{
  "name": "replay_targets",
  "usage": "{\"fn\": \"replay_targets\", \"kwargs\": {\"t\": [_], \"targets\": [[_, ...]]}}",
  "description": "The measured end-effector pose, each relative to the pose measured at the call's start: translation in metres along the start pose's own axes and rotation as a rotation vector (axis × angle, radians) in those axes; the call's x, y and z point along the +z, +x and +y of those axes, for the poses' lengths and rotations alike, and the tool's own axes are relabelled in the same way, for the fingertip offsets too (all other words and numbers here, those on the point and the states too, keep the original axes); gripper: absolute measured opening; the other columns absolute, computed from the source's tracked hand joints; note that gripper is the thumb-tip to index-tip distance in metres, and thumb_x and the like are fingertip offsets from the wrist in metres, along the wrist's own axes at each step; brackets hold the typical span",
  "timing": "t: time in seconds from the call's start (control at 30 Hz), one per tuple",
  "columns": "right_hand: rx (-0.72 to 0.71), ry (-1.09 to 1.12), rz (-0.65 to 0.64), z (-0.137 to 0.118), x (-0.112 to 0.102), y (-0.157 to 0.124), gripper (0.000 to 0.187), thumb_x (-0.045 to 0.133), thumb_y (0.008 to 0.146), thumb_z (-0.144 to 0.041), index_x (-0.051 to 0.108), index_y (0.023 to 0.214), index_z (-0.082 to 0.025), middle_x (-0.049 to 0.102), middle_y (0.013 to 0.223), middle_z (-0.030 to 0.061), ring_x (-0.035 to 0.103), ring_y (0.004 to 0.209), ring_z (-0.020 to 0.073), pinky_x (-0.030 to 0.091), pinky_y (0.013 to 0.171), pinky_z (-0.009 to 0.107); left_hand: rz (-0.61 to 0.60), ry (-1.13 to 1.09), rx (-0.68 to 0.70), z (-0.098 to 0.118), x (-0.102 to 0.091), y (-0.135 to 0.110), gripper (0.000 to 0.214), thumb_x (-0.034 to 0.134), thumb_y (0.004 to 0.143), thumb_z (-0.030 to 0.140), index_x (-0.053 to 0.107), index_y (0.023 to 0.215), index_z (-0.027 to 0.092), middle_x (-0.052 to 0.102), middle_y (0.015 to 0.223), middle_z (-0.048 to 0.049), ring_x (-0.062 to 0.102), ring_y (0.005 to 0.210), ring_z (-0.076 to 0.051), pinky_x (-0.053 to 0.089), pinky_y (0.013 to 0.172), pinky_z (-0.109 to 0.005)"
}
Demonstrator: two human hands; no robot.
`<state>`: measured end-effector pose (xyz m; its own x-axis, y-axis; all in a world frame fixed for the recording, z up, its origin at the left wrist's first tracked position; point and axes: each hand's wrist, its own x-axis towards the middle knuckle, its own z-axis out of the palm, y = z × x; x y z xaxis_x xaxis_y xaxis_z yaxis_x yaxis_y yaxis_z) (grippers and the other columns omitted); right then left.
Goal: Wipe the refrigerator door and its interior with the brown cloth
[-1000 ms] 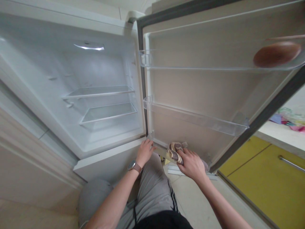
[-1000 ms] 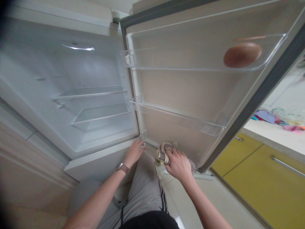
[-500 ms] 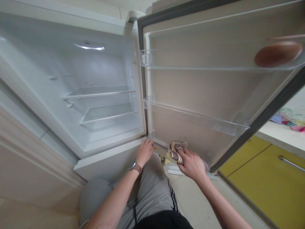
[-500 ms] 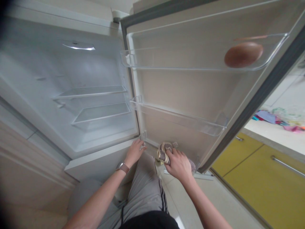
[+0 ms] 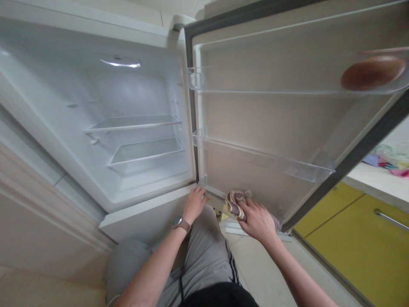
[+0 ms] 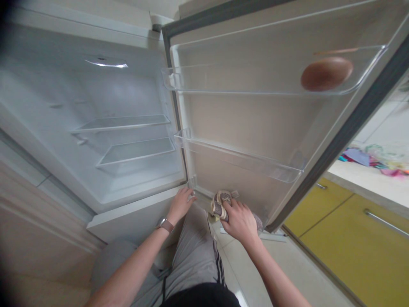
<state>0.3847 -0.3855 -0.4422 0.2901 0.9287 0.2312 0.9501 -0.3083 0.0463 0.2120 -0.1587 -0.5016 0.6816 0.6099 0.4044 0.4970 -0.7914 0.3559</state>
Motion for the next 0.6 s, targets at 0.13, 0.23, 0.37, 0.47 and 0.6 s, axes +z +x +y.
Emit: {"fn": "replay_targets", "kwargs": {"t": [0.13,0.23,0.37,0.47,0.6], "targets": [[-0.006,-0.001,0.012,0.0000,-0.0004,0.0001,0.033,0.060,0.090,-0.034,0.066,0.121,-0.024,0.066,0.112,0.0087,0.064,0.098,0.0263,0.038,0.083,0.035,0.015,-0.017,0.005,-0.0004,0.0004,0.0002,0.010,0.068,0.100,0.030,0.067,0.101,0.021,0.066,0.109,-0.0076,0.058,0.112,-0.028,0.049,0.096,-0.041],[-0.008,0.004,0.019,0.0001,-0.0003,-0.0001,0.033,0.061,0.090,-0.034,0.067,0.121,-0.024,0.066,0.112,0.0086,0.063,0.098,0.0261,0.038,0.083,0.035,0.016,-0.023,0.008,-0.0010,0.0010,0.0002,0.009,0.068,0.100,0.030,0.067,0.101,0.021,0.066,0.109,-0.0078,0.058,0.112,-0.028,0.049,0.096,-0.040],[-0.008,0.003,0.014,0.0006,0.0007,0.0000,0.035,0.061,0.090,-0.035,0.066,0.123,-0.024,0.066,0.114,0.0090,0.063,0.097,0.0261,0.039,0.083,0.035,0.018,-0.011,0.005,-0.0016,0.0019,0.0001,0.009,0.068,0.100,0.030,0.067,0.101,0.021,0.066,0.109,-0.0077,0.058,0.111,-0.028,0.049,0.095,-0.040],[-0.007,0.004,0.014,0.0008,0.0014,0.0004,0.034,0.060,0.091,-0.035,0.066,0.123,-0.024,0.066,0.114,0.0089,0.064,0.097,0.0262,0.039,0.083,0.034,0.011,-0.004,-0.003,-0.0018,0.0025,0.0000,0.010,0.068,0.100,0.031,0.067,0.102,0.021,0.066,0.109,-0.0081,0.058,0.112,-0.028,0.049,0.095,-0.040],[-0.007,0.003,-0.001,0.0007,0.0017,0.0005,0.036,0.059,0.090,-0.034,0.066,0.124,-0.024,0.066,0.115,0.0101,0.063,0.098,0.0258,0.039,0.084,0.034,0.008,-0.002,-0.008,-0.0017,0.0030,0.0000,0.012,0.067,0.101,0.032,0.068,0.105,0.021,0.066,0.113,-0.0090,0.058,0.115,-0.028,0.049,0.098,-0.041]]}}
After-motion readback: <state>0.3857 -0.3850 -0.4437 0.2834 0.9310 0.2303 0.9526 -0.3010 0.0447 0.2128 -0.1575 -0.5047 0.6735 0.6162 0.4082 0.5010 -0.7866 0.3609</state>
